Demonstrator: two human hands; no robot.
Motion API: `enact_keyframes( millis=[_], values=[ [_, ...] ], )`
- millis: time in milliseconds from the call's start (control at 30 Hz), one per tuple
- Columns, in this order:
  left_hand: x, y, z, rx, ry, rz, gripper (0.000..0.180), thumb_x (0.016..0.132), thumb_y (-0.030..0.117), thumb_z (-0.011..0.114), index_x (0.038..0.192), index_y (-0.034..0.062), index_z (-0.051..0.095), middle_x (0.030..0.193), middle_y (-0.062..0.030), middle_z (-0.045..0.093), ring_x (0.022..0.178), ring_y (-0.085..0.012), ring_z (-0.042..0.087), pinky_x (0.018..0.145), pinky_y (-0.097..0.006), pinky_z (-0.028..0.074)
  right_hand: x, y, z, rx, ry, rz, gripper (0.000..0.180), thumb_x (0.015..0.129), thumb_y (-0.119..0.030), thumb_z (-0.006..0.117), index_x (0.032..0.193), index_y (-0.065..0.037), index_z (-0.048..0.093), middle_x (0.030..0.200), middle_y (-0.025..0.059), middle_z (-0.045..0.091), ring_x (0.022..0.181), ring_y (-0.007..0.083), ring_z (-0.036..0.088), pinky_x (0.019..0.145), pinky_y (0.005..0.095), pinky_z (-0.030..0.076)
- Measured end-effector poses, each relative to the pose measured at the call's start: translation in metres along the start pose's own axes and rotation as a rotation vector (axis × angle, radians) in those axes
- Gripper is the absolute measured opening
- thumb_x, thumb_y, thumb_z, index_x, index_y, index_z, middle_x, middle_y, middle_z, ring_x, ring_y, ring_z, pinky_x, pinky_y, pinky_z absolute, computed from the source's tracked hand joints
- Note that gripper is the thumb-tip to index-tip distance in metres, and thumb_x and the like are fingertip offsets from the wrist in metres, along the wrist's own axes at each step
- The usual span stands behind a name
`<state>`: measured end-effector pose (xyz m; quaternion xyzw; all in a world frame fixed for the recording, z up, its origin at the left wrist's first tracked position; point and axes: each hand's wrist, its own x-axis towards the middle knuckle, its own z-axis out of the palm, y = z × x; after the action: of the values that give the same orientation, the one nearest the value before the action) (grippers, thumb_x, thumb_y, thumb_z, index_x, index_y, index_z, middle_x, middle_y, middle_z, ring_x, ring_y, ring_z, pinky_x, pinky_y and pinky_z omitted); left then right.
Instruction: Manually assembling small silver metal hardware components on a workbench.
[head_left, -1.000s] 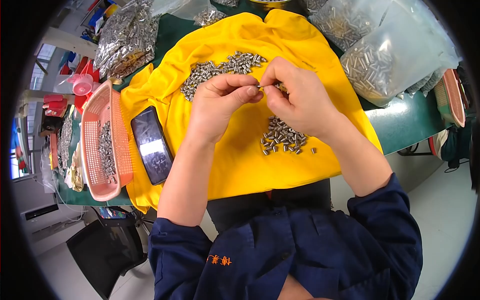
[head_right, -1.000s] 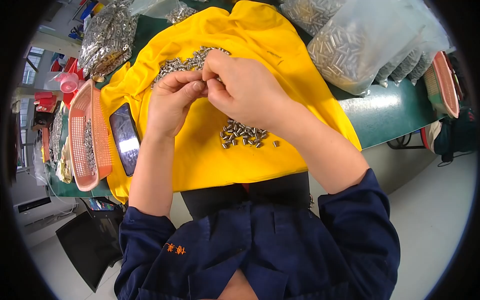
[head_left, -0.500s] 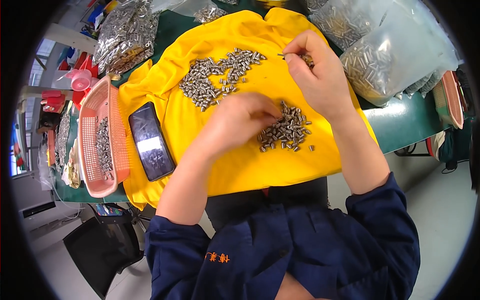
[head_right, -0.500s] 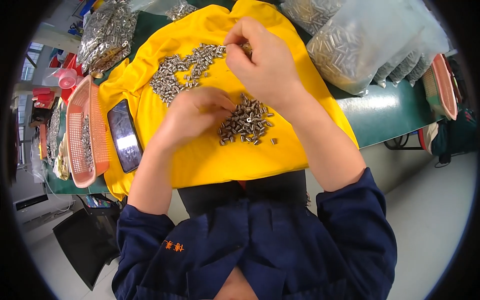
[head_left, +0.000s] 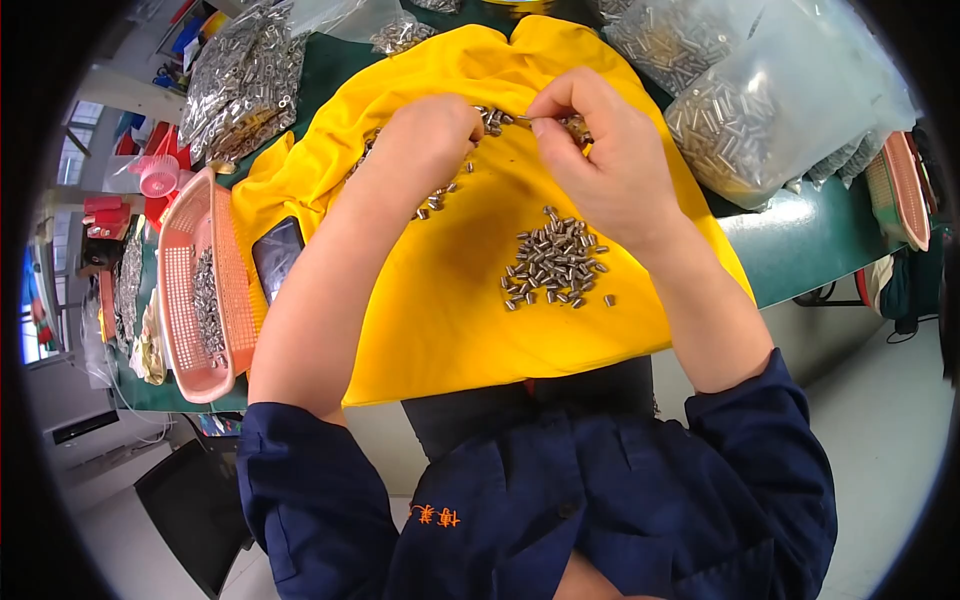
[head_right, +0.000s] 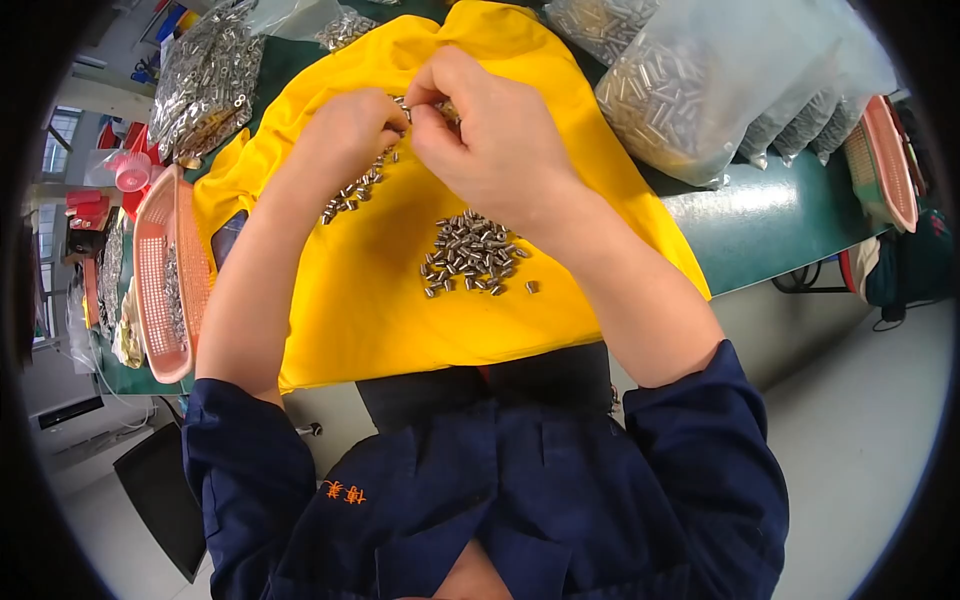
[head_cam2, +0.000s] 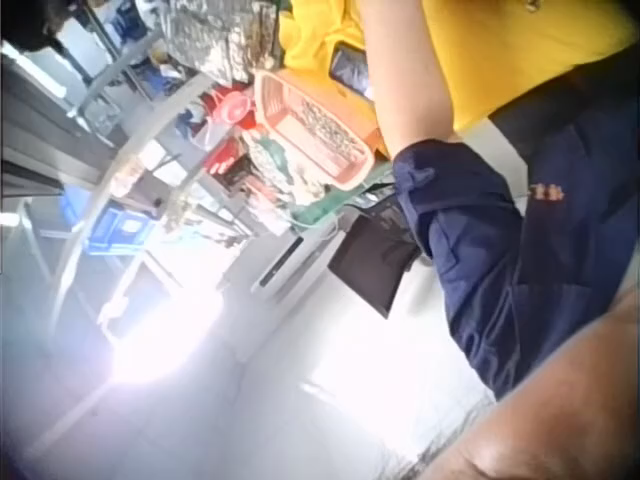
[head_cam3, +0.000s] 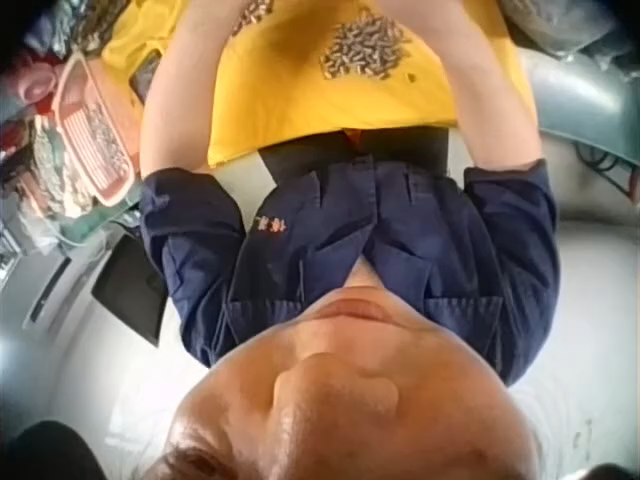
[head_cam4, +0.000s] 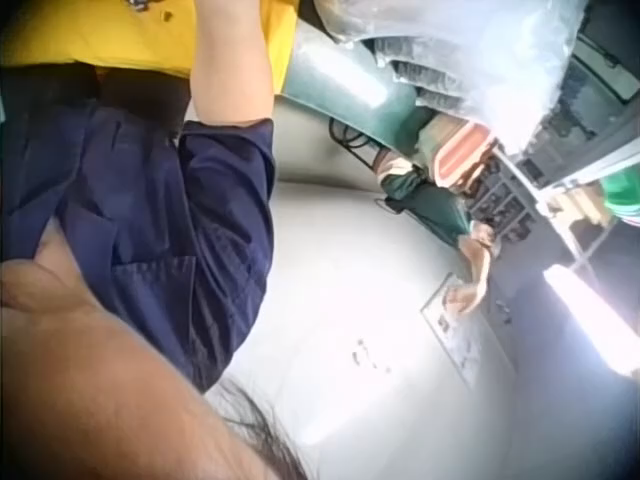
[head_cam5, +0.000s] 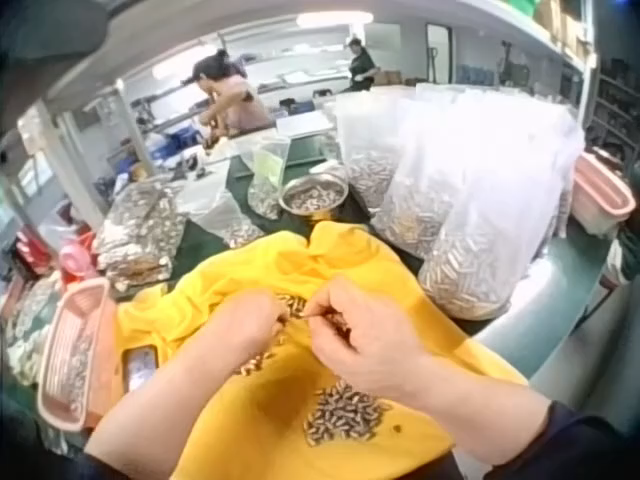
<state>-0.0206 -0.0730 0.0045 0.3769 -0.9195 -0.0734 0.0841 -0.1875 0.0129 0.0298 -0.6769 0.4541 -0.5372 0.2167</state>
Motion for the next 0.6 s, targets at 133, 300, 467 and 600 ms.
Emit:
enact_keyframes(
  millis=[133, 300, 467, 600],
  values=[
    [0.001, 0.005, -0.008, 0.093, -0.043, -0.005, 0.014, 0.067, 0.010, 0.056, 0.078, 0.0050, 0.062, 0.075, -0.0151, 0.058, 0.072, -0.0299, 0.056, 0.063, -0.038, 0.044, 0.000, -0.003, -0.001, -0.011, -0.039, -0.026, 0.007, 0.073, -0.007, 0.052, 0.078, -0.003, 0.048, 0.064, 0.0084, 0.054, 0.054, 0.0179, 0.051, 0.051, 0.0263, 0.040],
    [-0.014, 0.026, -0.018, -0.221, 0.065, -0.175, 0.009, 0.067, 0.006, 0.057, 0.074, 0.0020, 0.061, 0.073, -0.0110, 0.061, 0.067, -0.0233, 0.059, 0.062, -0.031, 0.046, 0.000, 0.001, -0.001, -0.003, -0.042, -0.023, 0.007, 0.073, -0.009, 0.051, 0.078, -0.003, 0.049, 0.063, 0.0087, 0.054, 0.054, 0.0182, 0.051, 0.052, 0.0271, 0.041],
    [-0.044, 0.049, -0.011, -1.213, 0.136, -0.422, 0.012, 0.073, -0.001, 0.058, 0.085, -0.0025, 0.056, 0.077, -0.0042, 0.060, 0.075, -0.0103, 0.059, 0.068, -0.020, 0.046, -0.003, 0.008, 0.003, 0.141, -0.287, 0.139, 0.010, 0.072, -0.010, 0.048, 0.079, -0.002, 0.050, 0.068, 0.0088, 0.055, 0.058, 0.0167, 0.051, 0.053, 0.0259, 0.041],
    [-0.050, 0.049, -0.012, -1.397, 0.197, -0.355, 0.010, 0.074, -0.003, 0.057, 0.084, -0.0027, 0.055, 0.080, -0.0056, 0.060, 0.075, -0.0114, 0.059, 0.070, -0.021, 0.047, -0.002, 0.001, 0.002, 0.185, -0.330, 0.219, 0.011, 0.072, -0.010, 0.049, 0.079, -0.001, 0.049, 0.070, 0.0081, 0.055, 0.060, 0.0157, 0.051, 0.055, 0.0256, 0.041]
  ],
)
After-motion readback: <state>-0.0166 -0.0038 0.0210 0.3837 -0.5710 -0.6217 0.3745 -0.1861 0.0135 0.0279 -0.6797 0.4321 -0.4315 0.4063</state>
